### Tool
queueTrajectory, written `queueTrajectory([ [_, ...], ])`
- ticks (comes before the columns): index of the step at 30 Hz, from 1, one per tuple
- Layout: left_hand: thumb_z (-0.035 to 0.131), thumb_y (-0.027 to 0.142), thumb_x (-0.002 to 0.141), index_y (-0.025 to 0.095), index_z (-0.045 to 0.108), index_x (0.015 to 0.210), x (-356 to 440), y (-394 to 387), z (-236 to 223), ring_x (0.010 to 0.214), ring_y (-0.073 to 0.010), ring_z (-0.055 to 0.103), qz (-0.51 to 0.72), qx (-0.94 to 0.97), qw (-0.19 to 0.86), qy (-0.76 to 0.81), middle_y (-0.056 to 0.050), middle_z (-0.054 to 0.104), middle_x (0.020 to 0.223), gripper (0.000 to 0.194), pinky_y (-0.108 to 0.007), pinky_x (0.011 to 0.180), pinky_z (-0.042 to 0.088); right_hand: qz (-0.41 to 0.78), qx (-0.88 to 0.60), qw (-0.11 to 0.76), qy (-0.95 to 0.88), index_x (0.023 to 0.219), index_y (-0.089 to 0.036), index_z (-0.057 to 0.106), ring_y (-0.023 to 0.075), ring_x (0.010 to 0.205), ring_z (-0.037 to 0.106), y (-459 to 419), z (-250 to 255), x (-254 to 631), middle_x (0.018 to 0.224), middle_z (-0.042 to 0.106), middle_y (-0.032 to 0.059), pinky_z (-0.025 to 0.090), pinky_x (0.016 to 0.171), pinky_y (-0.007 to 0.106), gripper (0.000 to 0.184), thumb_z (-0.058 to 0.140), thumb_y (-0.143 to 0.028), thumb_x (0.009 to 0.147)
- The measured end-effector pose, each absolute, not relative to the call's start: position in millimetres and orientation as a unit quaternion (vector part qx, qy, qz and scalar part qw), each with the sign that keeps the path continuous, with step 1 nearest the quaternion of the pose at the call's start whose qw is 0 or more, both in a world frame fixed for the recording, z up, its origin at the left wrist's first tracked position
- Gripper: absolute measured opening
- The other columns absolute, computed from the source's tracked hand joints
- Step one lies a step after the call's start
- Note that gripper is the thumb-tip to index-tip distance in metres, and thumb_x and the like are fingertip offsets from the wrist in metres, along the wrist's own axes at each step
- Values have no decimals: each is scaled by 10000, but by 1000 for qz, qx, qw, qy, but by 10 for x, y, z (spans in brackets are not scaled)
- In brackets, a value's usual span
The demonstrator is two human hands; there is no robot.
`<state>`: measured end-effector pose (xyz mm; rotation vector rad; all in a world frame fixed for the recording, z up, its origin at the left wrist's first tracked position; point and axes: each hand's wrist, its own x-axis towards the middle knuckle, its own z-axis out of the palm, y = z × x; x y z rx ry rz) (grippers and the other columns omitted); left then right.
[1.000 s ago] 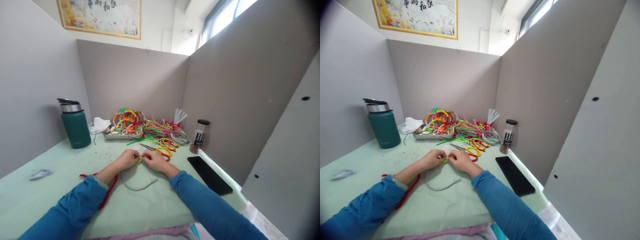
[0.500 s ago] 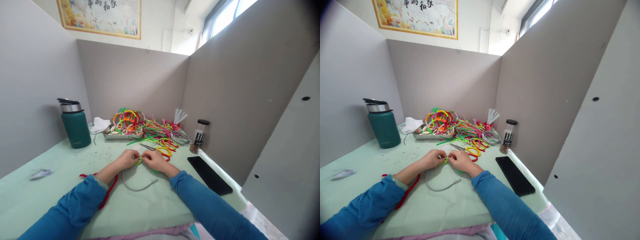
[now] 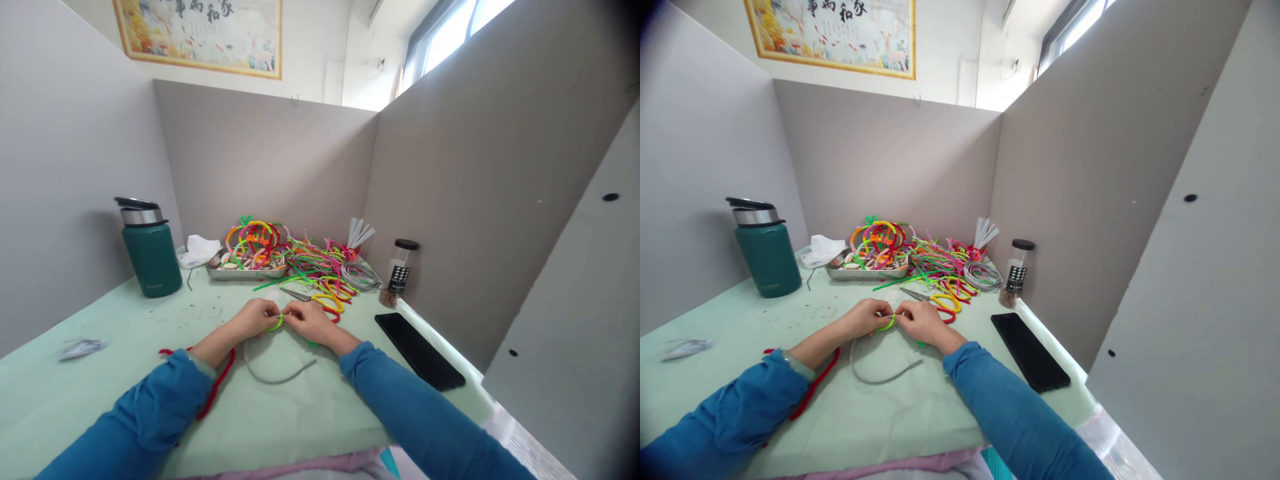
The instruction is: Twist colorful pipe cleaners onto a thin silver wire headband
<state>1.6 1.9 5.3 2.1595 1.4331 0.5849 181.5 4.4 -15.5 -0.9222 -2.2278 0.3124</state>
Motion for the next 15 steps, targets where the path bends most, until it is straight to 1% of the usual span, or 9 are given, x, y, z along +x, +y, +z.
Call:
queueTrajectory([
  [4, 479, 308, 650, 159, 570, 722, 23, 14, 54, 358, -55, 445, 215, 781, 252, 529, 34, 552, 592, 189, -159, 356, 313, 118, -352, 351, -860, 812, -190, 623, 69, 537, 437, 38, -149, 1812, 592, 538, -44, 254, 504, 181, 121, 521, -238, 771],
  [10, 466, 293, 642, 161, 549, 755, 28, -1, 71, 360, -83, 454, 206, 766, 293, 533, 51, 482, 493, 193, -170, 348, 325, 122, -348, 352, -860, 812, -189, 625, 68, 535, 432, 32, -135, 1812, 585, 529, -47, 253, 502, 180, 119, 523, -231, 768],
  [13, 500, 319, 632, 155, 568, 733, 34, -9, 97, 388, -75, 449, 204, 777, 265, 534, 47, 492, 508, 205, -167, 377, 328, 122, -349, 352, -860, 814, -189, 630, 72, 546, 436, 28, -129, 1815, 595, 538, -44, 257, 508, 182, 124, 520, -222, 766],
  [15, 541, 370, 620, 152, 581, 703, 41, -17, 112, 421, -73, 448, 209, 789, 235, 528, 40, 504, 524, 237, -164, 398, 323, 123, -353, 354, -857, 817, -188, 632, 76, 556, 443, 26, -127, 1813, 612, 552, -39, 264, 514, 183, 133, 511, -213, 767],
])
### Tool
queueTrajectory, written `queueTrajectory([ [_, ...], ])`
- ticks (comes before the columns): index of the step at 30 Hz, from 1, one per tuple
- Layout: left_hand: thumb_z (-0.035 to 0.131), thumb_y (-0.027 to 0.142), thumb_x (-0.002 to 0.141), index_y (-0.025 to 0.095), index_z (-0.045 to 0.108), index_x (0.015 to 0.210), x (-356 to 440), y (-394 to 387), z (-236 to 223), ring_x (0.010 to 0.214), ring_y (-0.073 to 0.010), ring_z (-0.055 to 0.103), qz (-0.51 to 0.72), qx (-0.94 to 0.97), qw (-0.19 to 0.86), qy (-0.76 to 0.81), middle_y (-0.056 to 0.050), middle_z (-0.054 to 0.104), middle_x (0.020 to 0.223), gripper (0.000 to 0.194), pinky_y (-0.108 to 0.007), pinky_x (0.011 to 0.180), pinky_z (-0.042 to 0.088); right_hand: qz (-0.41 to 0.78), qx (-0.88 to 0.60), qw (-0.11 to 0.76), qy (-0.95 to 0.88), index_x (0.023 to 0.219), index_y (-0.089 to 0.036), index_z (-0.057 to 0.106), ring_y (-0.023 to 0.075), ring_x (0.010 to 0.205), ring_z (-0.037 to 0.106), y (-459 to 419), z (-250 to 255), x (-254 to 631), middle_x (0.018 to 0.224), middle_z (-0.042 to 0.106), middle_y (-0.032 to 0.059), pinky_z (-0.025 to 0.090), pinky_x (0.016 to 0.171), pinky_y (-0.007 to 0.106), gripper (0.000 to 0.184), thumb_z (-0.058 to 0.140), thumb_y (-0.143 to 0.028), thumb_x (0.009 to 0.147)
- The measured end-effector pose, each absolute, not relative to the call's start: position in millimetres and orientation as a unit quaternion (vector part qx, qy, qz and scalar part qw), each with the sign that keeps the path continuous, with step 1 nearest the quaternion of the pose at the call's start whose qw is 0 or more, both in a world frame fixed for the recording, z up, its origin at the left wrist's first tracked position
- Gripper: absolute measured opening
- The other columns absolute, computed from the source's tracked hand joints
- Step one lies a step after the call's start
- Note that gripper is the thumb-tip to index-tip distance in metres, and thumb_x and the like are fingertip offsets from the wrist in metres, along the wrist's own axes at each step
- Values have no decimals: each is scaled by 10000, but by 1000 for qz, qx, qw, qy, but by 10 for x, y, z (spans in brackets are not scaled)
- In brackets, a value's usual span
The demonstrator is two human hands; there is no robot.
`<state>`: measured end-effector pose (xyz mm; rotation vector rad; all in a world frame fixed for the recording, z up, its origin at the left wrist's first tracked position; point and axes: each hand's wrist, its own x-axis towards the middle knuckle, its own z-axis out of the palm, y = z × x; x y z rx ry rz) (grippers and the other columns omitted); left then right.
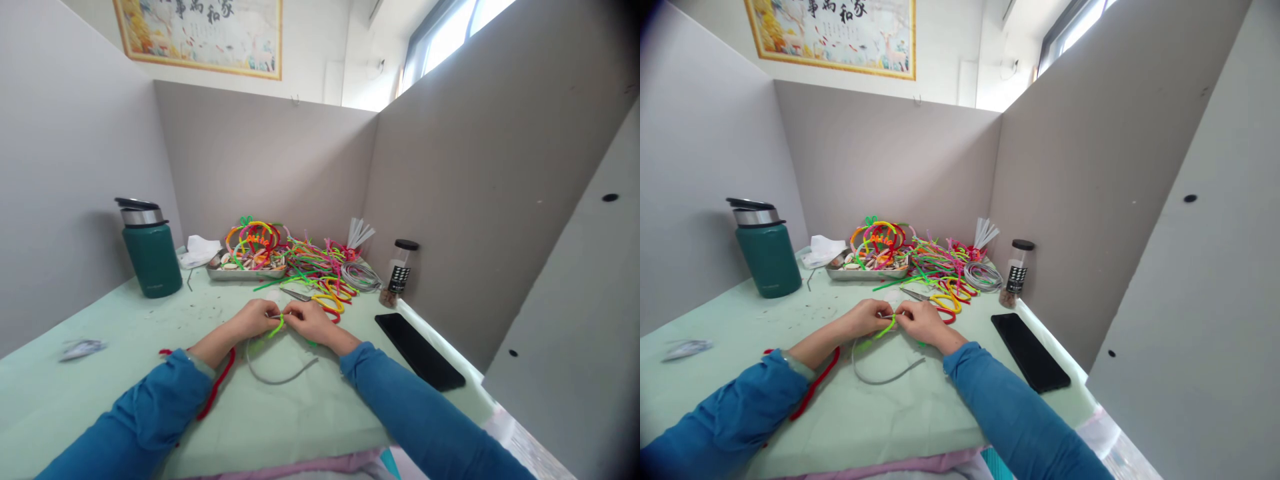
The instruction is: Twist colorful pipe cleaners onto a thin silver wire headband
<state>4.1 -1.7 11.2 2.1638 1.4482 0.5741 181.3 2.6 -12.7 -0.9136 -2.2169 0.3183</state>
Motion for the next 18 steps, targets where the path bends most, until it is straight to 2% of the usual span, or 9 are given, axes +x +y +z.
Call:
queueTrajectory([
  [5, 560, 541, 604, 156, 589, 722, 61, -46, 134, 421, -82, 424, 213, 787, 235, 529, 46, 477, 483, 404, -176, 400, 301, 129, -368, 355, -850, 817, -187, 633, 86, 574, 460, 25, -118, 1806, 644, 581, -28, 281, 527, 186, 145, 498, -191, 763],
  [18, 499, 516, 651, 150, 545, 704, 43, -14, 100, 405, -95, 452, 196, 798, 236, 519, 36, 482, 509, 372, -184, 392, 299, 133, -378, 349, -847, 813, -174, 622, 85, 568, 457, 29, -116, 1801, 650, 584, -20, 275, 529, 189, 148, 486, -219, 777],
])
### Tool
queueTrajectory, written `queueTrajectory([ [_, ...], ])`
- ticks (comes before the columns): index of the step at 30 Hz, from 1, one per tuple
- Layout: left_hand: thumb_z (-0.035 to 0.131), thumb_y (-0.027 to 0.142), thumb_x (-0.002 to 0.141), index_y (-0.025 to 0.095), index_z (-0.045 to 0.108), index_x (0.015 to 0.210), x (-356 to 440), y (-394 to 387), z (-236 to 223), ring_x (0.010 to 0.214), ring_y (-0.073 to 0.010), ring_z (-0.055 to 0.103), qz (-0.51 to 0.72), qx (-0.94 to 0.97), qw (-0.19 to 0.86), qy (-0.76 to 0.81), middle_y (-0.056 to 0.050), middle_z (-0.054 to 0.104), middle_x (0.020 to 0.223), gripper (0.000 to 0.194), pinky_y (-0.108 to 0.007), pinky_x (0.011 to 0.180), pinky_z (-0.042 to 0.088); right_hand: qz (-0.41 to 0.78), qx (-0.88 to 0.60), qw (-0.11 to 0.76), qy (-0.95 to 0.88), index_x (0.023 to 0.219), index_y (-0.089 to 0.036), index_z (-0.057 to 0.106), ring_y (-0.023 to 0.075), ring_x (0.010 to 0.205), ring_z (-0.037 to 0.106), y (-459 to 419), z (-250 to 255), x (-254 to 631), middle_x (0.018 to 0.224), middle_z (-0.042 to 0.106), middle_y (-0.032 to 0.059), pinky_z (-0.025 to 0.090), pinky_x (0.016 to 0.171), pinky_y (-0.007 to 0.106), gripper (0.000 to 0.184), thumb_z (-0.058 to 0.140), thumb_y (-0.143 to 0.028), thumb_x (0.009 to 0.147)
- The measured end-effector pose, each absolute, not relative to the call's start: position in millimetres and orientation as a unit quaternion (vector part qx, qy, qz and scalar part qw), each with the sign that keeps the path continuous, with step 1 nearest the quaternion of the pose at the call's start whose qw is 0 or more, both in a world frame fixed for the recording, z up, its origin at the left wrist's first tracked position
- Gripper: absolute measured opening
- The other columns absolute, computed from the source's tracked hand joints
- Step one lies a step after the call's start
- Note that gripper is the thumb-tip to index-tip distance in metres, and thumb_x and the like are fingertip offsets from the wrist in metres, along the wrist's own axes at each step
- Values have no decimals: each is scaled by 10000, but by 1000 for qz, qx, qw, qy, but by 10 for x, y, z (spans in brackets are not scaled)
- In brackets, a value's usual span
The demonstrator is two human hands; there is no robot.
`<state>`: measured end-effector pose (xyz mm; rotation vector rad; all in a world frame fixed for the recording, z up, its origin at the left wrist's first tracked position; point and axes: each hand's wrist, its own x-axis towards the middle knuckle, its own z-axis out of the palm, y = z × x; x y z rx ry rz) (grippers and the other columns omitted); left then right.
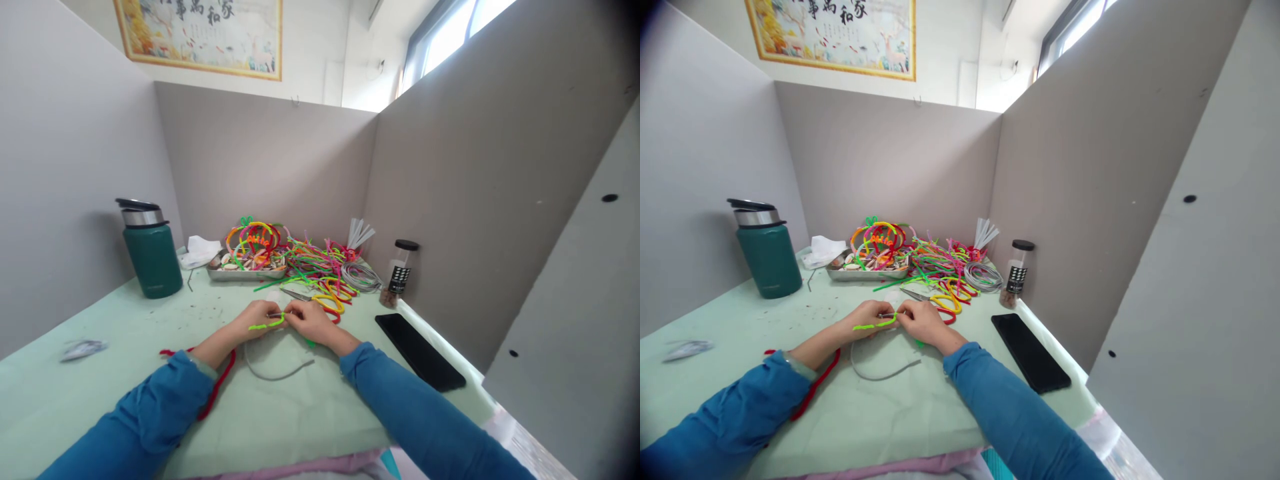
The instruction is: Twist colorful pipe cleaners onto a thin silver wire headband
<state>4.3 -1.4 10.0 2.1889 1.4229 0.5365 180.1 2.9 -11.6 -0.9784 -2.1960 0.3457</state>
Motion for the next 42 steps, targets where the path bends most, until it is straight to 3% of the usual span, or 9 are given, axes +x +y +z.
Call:
queueTrajectory([
  [16, 490, 492, 667, 158, 569, 937, 85, -72, 147, 386, -65, 406, 235, 780, 293, 500, 28, 558, 583, 437, -172, 383, 311, 136, -394, 351, -838, 1018, -181, 535, 98, 572, 477, 15, -113, 1800, 643, 580, -23, 275, 531, 199, 229, 455, -236, 811],
  [30, 559, 530, 623, 140, 640, 874, 86, -44, 101, 357, -40, 344, 255, 744, 342, 514, 32, 511, 550, 471, -173, 342, 260, 125, -392, 343, -844, 942, -203, 603, 100, 568, 472, 59, -157, 1800, 647, 584, -22, 267, 526, 201, 199, 477, -240, 793],
  [42, 497, 506, 690, 142, 655, 825, 53, -35, 97, 357, -56, 380, 247, 777, 294, 498, 12, 547, 561, 420, -183, 355, 297, 132, -381, 334, -852, 935, -202, 601, 109, 601, 484, 36, -124, 1821, 667, 592, -14, 297, 550, 198, 199, 459, -211, 797],
])
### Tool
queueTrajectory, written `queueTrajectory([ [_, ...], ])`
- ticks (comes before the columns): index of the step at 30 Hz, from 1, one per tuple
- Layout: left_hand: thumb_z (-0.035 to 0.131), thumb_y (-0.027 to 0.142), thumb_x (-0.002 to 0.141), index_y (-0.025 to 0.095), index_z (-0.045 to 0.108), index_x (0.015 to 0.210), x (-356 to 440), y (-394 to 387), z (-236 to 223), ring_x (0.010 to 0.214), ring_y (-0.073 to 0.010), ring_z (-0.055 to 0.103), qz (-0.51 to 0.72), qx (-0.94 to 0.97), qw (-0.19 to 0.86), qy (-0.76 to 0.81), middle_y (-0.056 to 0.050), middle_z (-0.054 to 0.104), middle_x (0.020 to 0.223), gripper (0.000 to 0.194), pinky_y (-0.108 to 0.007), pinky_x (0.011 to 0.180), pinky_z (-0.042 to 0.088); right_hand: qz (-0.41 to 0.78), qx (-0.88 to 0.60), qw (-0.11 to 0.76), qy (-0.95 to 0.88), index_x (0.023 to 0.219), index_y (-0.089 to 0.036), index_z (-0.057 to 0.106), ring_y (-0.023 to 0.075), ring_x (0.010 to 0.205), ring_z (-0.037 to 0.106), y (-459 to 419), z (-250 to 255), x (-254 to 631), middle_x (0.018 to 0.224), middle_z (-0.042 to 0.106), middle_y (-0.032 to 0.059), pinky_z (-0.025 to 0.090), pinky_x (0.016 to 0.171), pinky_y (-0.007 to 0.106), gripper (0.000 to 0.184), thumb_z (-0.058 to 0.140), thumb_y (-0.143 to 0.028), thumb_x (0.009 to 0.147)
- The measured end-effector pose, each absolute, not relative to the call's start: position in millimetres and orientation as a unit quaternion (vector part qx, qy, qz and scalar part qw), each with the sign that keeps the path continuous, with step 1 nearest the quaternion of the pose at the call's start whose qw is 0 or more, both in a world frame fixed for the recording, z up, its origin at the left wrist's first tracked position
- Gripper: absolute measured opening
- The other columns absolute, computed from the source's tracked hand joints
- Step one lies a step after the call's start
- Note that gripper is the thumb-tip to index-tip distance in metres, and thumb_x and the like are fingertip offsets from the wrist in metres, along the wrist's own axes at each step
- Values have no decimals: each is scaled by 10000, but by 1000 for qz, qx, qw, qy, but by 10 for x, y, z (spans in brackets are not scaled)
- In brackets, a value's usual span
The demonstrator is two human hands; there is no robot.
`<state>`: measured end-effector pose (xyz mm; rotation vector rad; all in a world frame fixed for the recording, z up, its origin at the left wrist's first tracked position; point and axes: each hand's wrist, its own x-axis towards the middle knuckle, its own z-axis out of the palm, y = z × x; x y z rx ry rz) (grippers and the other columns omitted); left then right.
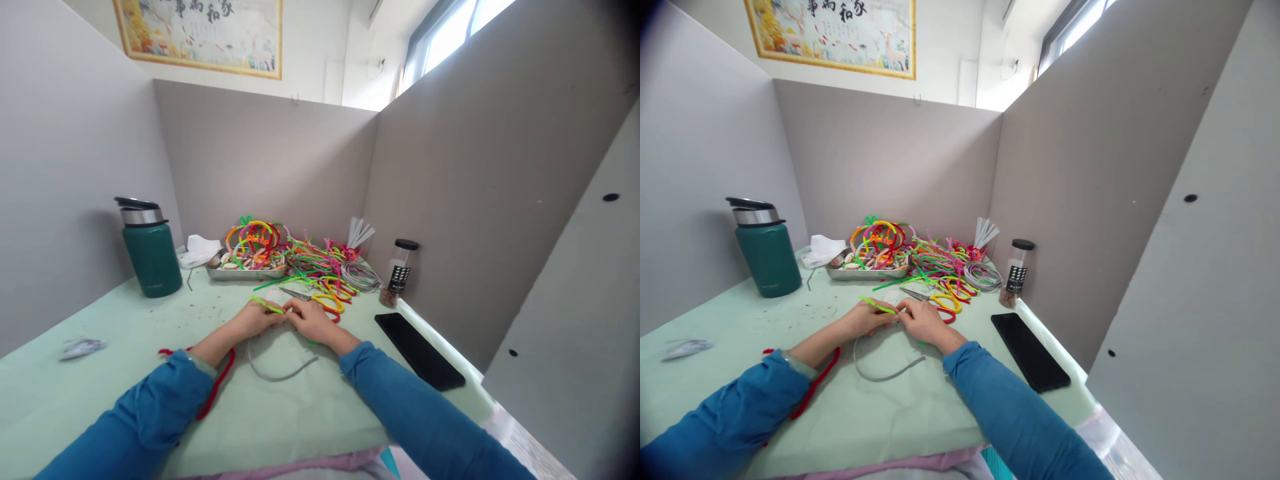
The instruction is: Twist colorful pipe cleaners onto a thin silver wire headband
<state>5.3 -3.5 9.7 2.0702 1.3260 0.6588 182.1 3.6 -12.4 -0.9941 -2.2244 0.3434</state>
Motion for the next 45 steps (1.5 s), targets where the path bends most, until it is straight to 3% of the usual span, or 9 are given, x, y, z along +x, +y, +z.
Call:
queueTrajectory([
  [13, 437, 576, 707, 130, 617, 653, 51, -19, 98, 356, -67, 394, 218, 798, 255, 500, 15, 512, 499, 484, -192, 397, 317, 130, -388, 324, -853, 938, -201, 600, 110, 602, 490, 41, -123, 1821, 670, 599, -11, 299, 548, 198, 200, 458, -223, 798],
  [23, 442, 542, 724, 142, 644, 808, 31, -6, 60, 389, -77, 422, 223, 807, 257, 483, 2, 558, 581, 456, -187, 413, 322, 121, -388, 318, -856, 934, -208, 600, 109, 599, 493, 54, -130, 1817, 675, 603, -13, 309, 553, 198, 207, 451, -219, 791],
  [45, 502, 452, 695, 144, 627, 778, 39, -17, 53, 379, -62, 383, 245, 792, 294, 477, 20, 507, 556, 343, -180, 370, 300, 110, -391, 307, -861, 943, -214, 602, 116, 636, 517, 62, -142, 1814, 725, 625, -5, 325, 572, 204, 213, 446, -237, 800],
])
